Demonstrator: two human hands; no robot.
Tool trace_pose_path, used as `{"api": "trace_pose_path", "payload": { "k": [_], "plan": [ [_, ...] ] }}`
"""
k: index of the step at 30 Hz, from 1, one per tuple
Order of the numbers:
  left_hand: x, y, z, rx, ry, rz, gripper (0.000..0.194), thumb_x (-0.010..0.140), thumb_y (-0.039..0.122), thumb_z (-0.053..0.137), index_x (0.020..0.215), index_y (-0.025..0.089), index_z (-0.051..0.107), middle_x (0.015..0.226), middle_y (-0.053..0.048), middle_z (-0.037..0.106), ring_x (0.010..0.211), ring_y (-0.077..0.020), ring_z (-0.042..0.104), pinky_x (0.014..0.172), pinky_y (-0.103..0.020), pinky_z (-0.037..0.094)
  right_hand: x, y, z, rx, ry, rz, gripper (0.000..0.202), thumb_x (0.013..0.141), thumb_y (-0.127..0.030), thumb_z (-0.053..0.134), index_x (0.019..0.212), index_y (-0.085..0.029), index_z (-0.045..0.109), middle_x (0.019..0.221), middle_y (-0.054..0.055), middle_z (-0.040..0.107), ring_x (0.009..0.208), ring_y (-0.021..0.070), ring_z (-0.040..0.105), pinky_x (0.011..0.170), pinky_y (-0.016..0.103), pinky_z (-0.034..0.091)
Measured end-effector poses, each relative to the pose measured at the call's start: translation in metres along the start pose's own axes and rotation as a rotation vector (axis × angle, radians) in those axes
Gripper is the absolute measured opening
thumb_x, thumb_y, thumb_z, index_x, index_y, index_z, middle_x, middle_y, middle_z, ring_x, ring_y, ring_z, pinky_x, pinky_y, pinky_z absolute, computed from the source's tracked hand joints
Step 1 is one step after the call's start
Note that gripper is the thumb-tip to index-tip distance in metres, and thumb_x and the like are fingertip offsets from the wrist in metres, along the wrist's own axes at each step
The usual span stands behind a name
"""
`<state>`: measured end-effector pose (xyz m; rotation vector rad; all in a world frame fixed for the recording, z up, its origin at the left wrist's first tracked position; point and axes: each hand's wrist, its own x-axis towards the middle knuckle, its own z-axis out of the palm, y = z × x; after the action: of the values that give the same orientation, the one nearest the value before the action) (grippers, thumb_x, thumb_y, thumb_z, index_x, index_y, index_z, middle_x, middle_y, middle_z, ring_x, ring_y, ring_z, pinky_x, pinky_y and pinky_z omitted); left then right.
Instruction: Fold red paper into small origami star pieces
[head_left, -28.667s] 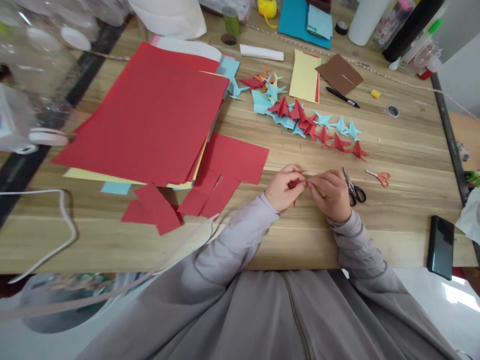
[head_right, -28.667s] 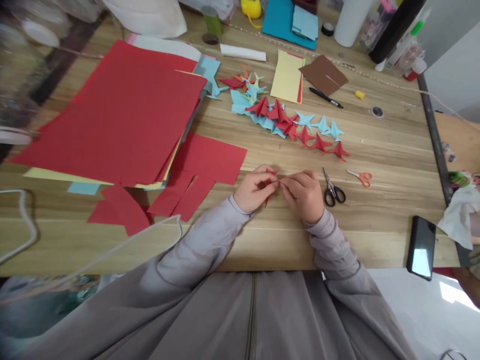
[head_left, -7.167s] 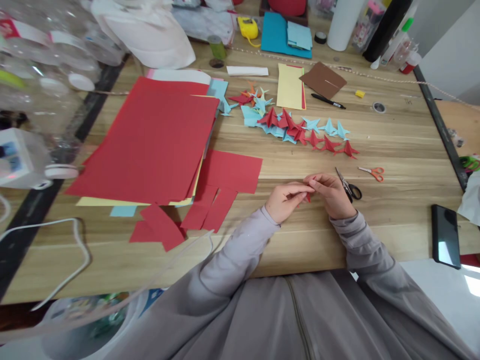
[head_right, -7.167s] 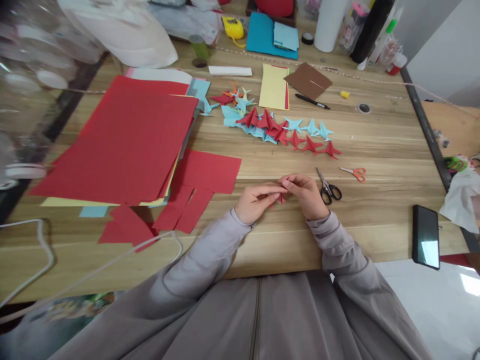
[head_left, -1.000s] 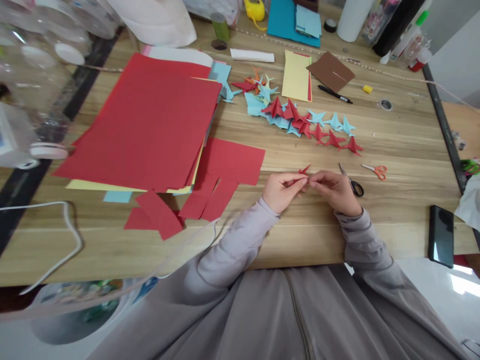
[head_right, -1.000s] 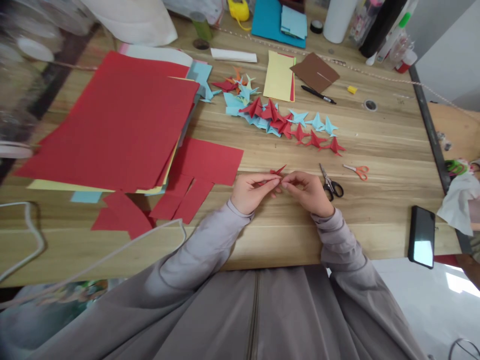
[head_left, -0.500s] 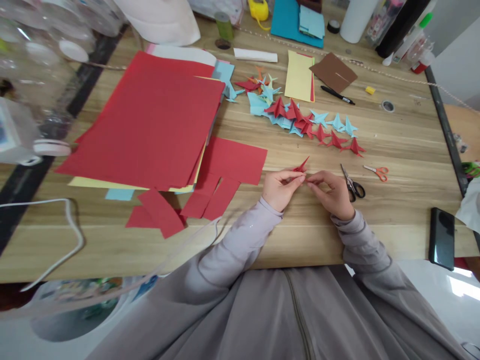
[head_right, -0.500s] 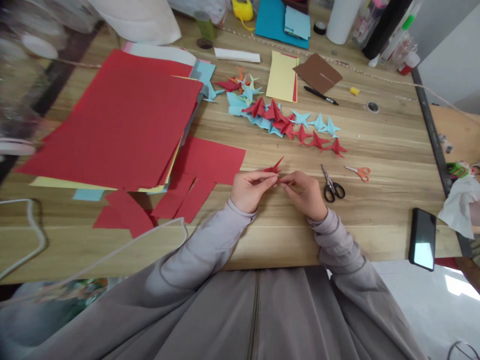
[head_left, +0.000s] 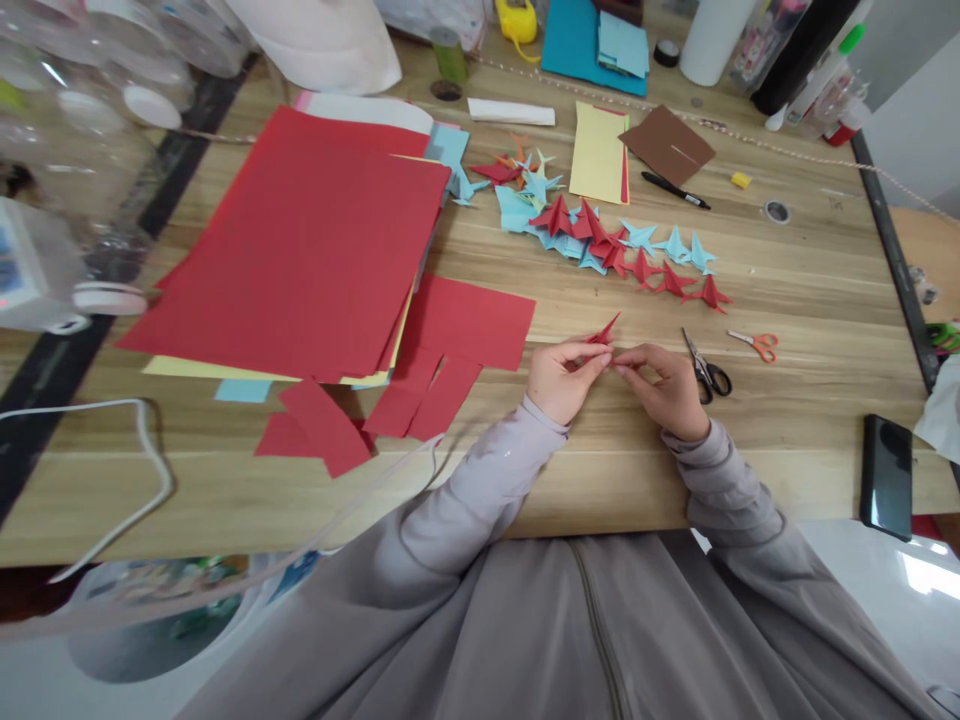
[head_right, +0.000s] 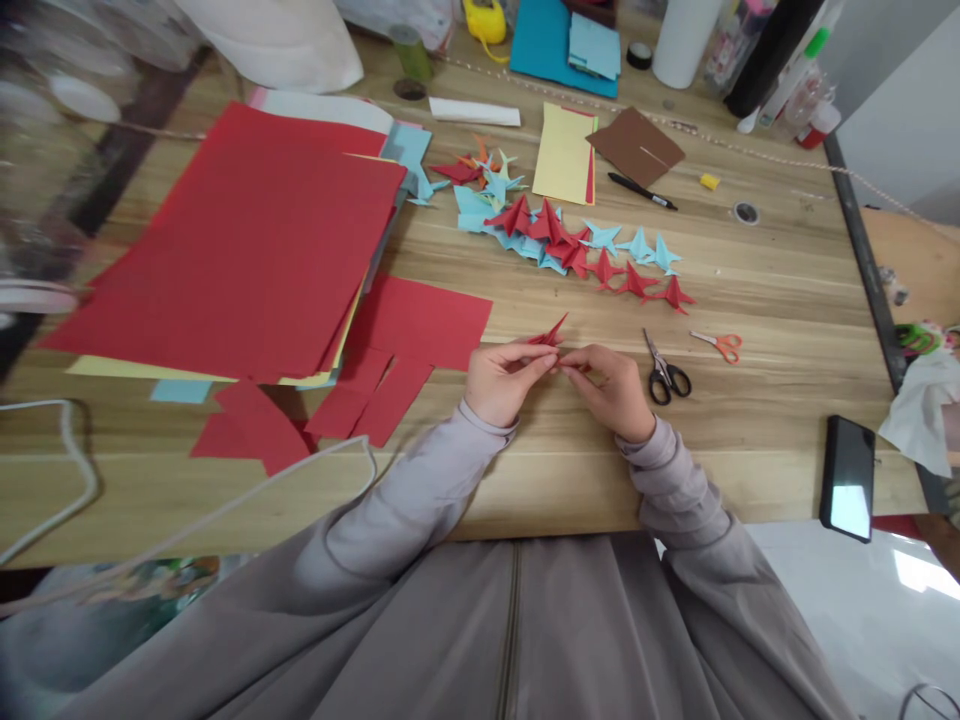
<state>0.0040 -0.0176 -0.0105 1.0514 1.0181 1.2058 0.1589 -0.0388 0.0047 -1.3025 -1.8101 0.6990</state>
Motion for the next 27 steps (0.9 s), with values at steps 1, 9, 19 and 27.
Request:
{"api": "trace_pose_path", "payload": {
  "k": [1, 9, 19, 27],
  "plan": [
    [0.0001, -0.0002, 0.0001, -0.008, -0.002, -0.002, 0.014, 0.066, 0.028, 0.074, 0.076, 0.018, 0.076, 0.095, -0.009, 0.075, 0.093, -0.0226, 0.068, 0.081, -0.037, 0.056, 0.0002, -0.0005, 0.0, 0.004, 0.001, 0.003, 0.011, 0.084, -0.028, 0.06, 0.086, -0.023, 0.069, 0.082, 0.004, 0.072, 0.077, 0.0182, 0.065, 0.074, 0.033, 0.051],
    [-0.0007, 0.0018, 0.0015, -0.041, 0.008, -0.047, 0.014, 0.065, 0.027, 0.075, 0.075, 0.017, 0.076, 0.093, -0.009, 0.075, 0.086, -0.0225, 0.07, 0.077, -0.038, 0.057, 0.0007, -0.002, 0.0007, -0.014, 0.017, -0.019, 0.01, 0.085, -0.025, 0.06, 0.084, -0.024, 0.069, 0.079, 0.003, 0.071, 0.074, 0.0172, 0.064, 0.071, 0.032, 0.05],
    [-0.0022, 0.0047, 0.0013, -0.024, 0.001, -0.057, 0.013, 0.065, 0.027, 0.076, 0.075, 0.018, 0.076, 0.09, -0.009, 0.075, 0.092, -0.0247, 0.069, 0.088, -0.042, 0.053, 0.0005, 0.0033, 0.0034, 0.194, 0.002, 0.177, 0.013, 0.08, -0.033, 0.066, 0.08, -0.02, 0.066, 0.077, 0.003, 0.07, 0.072, 0.0153, 0.063, 0.071, 0.03, 0.05],
    [-0.0032, 0.005, 0.0018, -0.007, -0.033, 0.017, 0.01, 0.066, 0.024, 0.075, 0.075, 0.019, 0.076, 0.095, -0.008, 0.075, 0.095, -0.0226, 0.068, 0.094, -0.04, 0.05, 0.0037, 0.0007, 0.0066, 0.642, 0.009, 0.474, 0.02, 0.063, -0.033, 0.079, 0.068, -0.018, 0.067, 0.066, 0.0, 0.069, 0.063, 0.0121, 0.061, 0.066, 0.027, 0.05]
  ]
}}
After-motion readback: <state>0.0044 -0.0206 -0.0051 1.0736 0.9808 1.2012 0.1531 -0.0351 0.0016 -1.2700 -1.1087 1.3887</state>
